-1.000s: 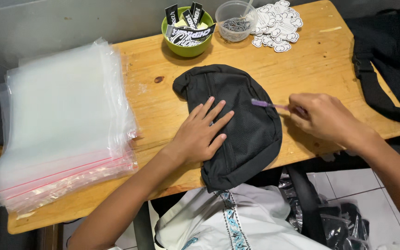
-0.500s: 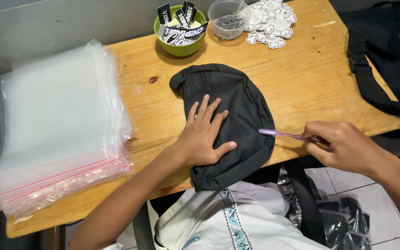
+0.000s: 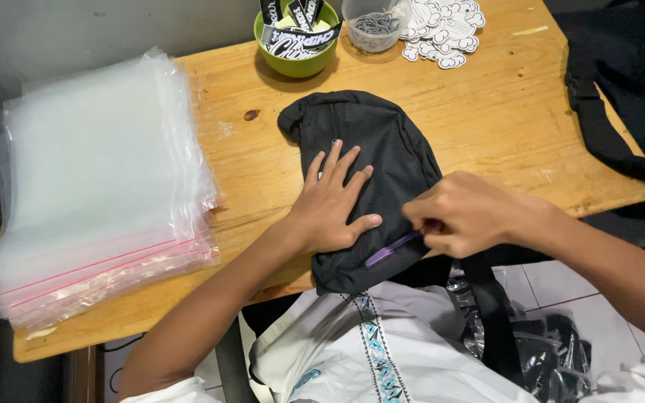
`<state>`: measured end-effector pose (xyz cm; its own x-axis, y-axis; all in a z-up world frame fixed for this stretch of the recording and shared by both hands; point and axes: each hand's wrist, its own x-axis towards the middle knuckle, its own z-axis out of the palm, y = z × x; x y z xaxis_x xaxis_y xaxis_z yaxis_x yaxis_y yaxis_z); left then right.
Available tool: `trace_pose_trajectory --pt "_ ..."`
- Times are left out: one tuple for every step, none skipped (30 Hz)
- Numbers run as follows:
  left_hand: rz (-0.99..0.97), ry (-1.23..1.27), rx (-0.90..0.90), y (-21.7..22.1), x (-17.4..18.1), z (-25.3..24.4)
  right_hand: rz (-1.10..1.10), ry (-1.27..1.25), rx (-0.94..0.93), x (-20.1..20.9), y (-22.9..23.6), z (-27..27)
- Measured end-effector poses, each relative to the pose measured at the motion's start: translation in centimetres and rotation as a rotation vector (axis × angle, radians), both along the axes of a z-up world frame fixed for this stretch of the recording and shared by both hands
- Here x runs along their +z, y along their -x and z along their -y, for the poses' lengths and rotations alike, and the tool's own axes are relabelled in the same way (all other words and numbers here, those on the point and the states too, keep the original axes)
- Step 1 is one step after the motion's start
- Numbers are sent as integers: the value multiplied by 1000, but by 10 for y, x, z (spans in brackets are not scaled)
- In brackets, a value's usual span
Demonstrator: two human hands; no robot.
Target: The person cleans a black waist bag with a toothbrush, applies a bear-themed sticker to the front, and then places the bag into a plastic sleeve.
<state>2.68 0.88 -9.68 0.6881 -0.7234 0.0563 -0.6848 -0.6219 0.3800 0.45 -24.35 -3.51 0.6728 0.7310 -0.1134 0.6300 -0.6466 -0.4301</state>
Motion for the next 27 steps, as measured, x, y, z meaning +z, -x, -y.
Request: trace_pose_trajectory --pt "1 -4 3 0 0 0 1 -4 3 1 1 -8" --pt "9 -1 2 0 0 -1 14 -12 66 2 3 -15" --pt "16 3 -2 -1 -1 -1 25 -20 126 2 4 -22" --pt "15 -1 -2 -1 1 -3 25 -24 126 2 5 -20" --pt "30 3 -9 -1 1 -3 19 -21 107 3 7 -16" --pt "44 8 -16 -1 1 -4 13 -18 89 3 9 -13" --pt "40 11 -20 -2 -3 -4 9 -15 84 5 7 -2" --pt "97 16 -16 -3 -8 -5 19 86 73 7 4 9" --pt "157 24 -14 -5 -12 -4 31 190 60 10 2 20" --pt "155 30 -18 -6 -13 -4 28 196 55 16 -2 34" --pt "161 34 -17 -6 -14 -4 44 340 -42 23 -7 49" --pt "167 37 -16 -7 -15 -4 62 484 -141 30 -11 63" --pt "167 40 -17 -6 -16 -3 62 487 -142 33 -7 74" --pt "164 37 -17 -6 -16 -3 241 529 -219 38 -4 84" --pt "166 33 -16 -7 -16 -3 427 564 -296 42 -2 94" --pt "172 34 -17 -8 -15 -5 432 565 -298 45 2 87" --pt "159 34 -17 -7 -15 -4 412 476 -298 47 9 82" --pt "145 34 -17 -6 -15 -4 391 388 -297 50 15 77" --pt "149 38 -21 -6 -15 -4 395 391 -301 40 21 70" --pt "151 40 -19 -6 -16 -4 255 240 -188 31 26 62" --pt "155 41 -16 -6 -16 -4 118 84 -73 21 31 54" --pt "159 43 -17 -7 -16 -3 123 86 -75 19 24 63" --pt "153 40 -16 -7 -15 -3 105 204 -145 16 18 70" --pt "147 37 -15 -7 -15 -4 86 323 -216 13 12 78" --pt "144 35 -17 -5 -15 -4 83 321 -217 15 11 84" --pt "146 38 -10 -4 -15 -4 263 349 -237 16 11 89" --pt "157 44 0 -5 -13 -3 454 376 -254 20 7 95"
